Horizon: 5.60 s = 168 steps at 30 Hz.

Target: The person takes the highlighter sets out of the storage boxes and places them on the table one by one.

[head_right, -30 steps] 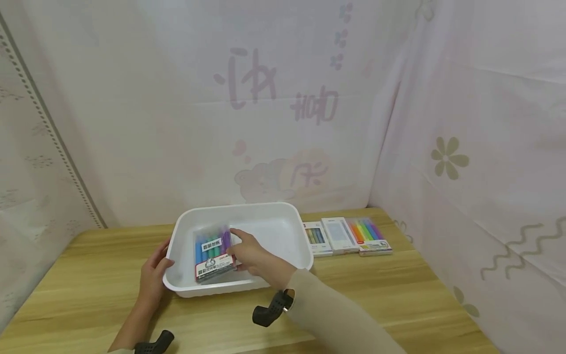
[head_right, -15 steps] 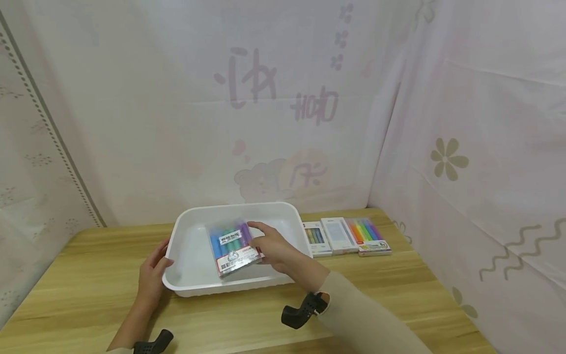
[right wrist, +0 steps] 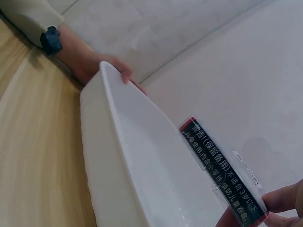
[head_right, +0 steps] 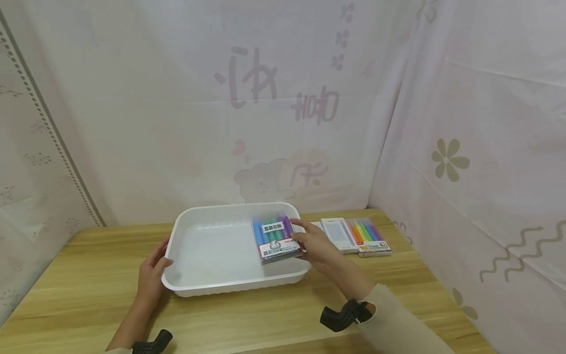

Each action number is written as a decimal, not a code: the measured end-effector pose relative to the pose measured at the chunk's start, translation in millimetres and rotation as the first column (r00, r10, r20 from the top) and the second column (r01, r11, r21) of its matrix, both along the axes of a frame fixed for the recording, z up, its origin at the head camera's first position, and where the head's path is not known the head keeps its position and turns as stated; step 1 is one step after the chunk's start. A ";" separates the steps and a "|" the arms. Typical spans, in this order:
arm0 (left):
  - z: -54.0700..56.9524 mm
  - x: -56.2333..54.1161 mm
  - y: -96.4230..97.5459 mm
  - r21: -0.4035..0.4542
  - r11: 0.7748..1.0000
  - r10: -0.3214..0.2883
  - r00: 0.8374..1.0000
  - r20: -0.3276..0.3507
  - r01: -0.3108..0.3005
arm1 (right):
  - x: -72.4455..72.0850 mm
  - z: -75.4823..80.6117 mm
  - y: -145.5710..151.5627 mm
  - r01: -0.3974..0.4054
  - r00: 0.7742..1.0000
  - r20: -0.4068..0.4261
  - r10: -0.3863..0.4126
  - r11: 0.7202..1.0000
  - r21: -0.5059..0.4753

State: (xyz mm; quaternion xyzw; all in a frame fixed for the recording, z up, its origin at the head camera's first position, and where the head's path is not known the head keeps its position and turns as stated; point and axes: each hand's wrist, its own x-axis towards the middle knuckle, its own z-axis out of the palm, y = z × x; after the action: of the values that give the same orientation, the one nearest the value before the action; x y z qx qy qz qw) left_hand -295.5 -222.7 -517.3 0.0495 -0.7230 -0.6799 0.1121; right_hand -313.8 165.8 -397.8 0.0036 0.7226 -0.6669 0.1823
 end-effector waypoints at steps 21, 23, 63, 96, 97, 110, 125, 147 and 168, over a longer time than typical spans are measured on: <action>-2.5 0.4 -1.8 -0.022 1.000 0.015 1.000 -0.004 -0.015 | -20.1 -17.6 106.2 0.142 0.990 -0.019 -0.141 0.986 0.092; -2.3 -0.1 -1.2 -0.022 1.000 0.017 1.000 -0.004 -0.017 | -20.6 -19.6 112.8 0.160 0.987 -0.026 -0.158 0.983 0.091; -0.7 -1.0 2.2 -0.013 1.000 0.012 1.000 -0.010 -0.012 | -54.7 -35.0 259.2 0.422 0.906 -0.206 -0.369 0.804 0.418; 1.4 1.0 2.3 0.012 1.000 0.027 1.000 -0.010 -0.027 | -63.9 -32.5 288.3 0.487 0.867 -0.278 -0.414 0.584 0.649; 1.1 0.7 2.4 0.013 1.000 0.024 1.000 -0.011 -0.024 | -64.0 -32.7 288.1 0.483 0.869 -0.275 -0.412 0.582 0.655; 3.2 2.9 5.0 -0.013 0.999 0.039 0.999 0.011 -0.039 | -71.0 -41.3 297.7 0.449 0.888 -0.258 -0.381 0.600 0.662; 5.9 5.8 13.0 -0.006 1.000 0.015 1.000 0.013 -0.015 | -68.4 -57.7 313.3 0.441 0.897 -0.314 -0.310 0.642 0.627; 5.7 9.8 15.7 0.000 0.999 0.033 0.999 0.029 -0.033 | -60.7 -81.1 314.8 0.294 0.955 -0.249 -0.160 0.620 0.727; 11.0 11.7 14.8 0.015 0.998 0.064 0.997 0.040 -0.064 | -54.8 -81.9 298.5 0.235 0.970 -0.177 -0.165 0.477 0.847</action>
State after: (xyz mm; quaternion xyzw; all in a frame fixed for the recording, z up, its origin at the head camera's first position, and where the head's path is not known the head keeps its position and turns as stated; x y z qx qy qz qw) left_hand -283.8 -208.0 -506.3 0.0868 -0.7176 -0.6807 0.1192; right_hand -368.6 464.3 -479.7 0.1544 0.9585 -0.2340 0.0516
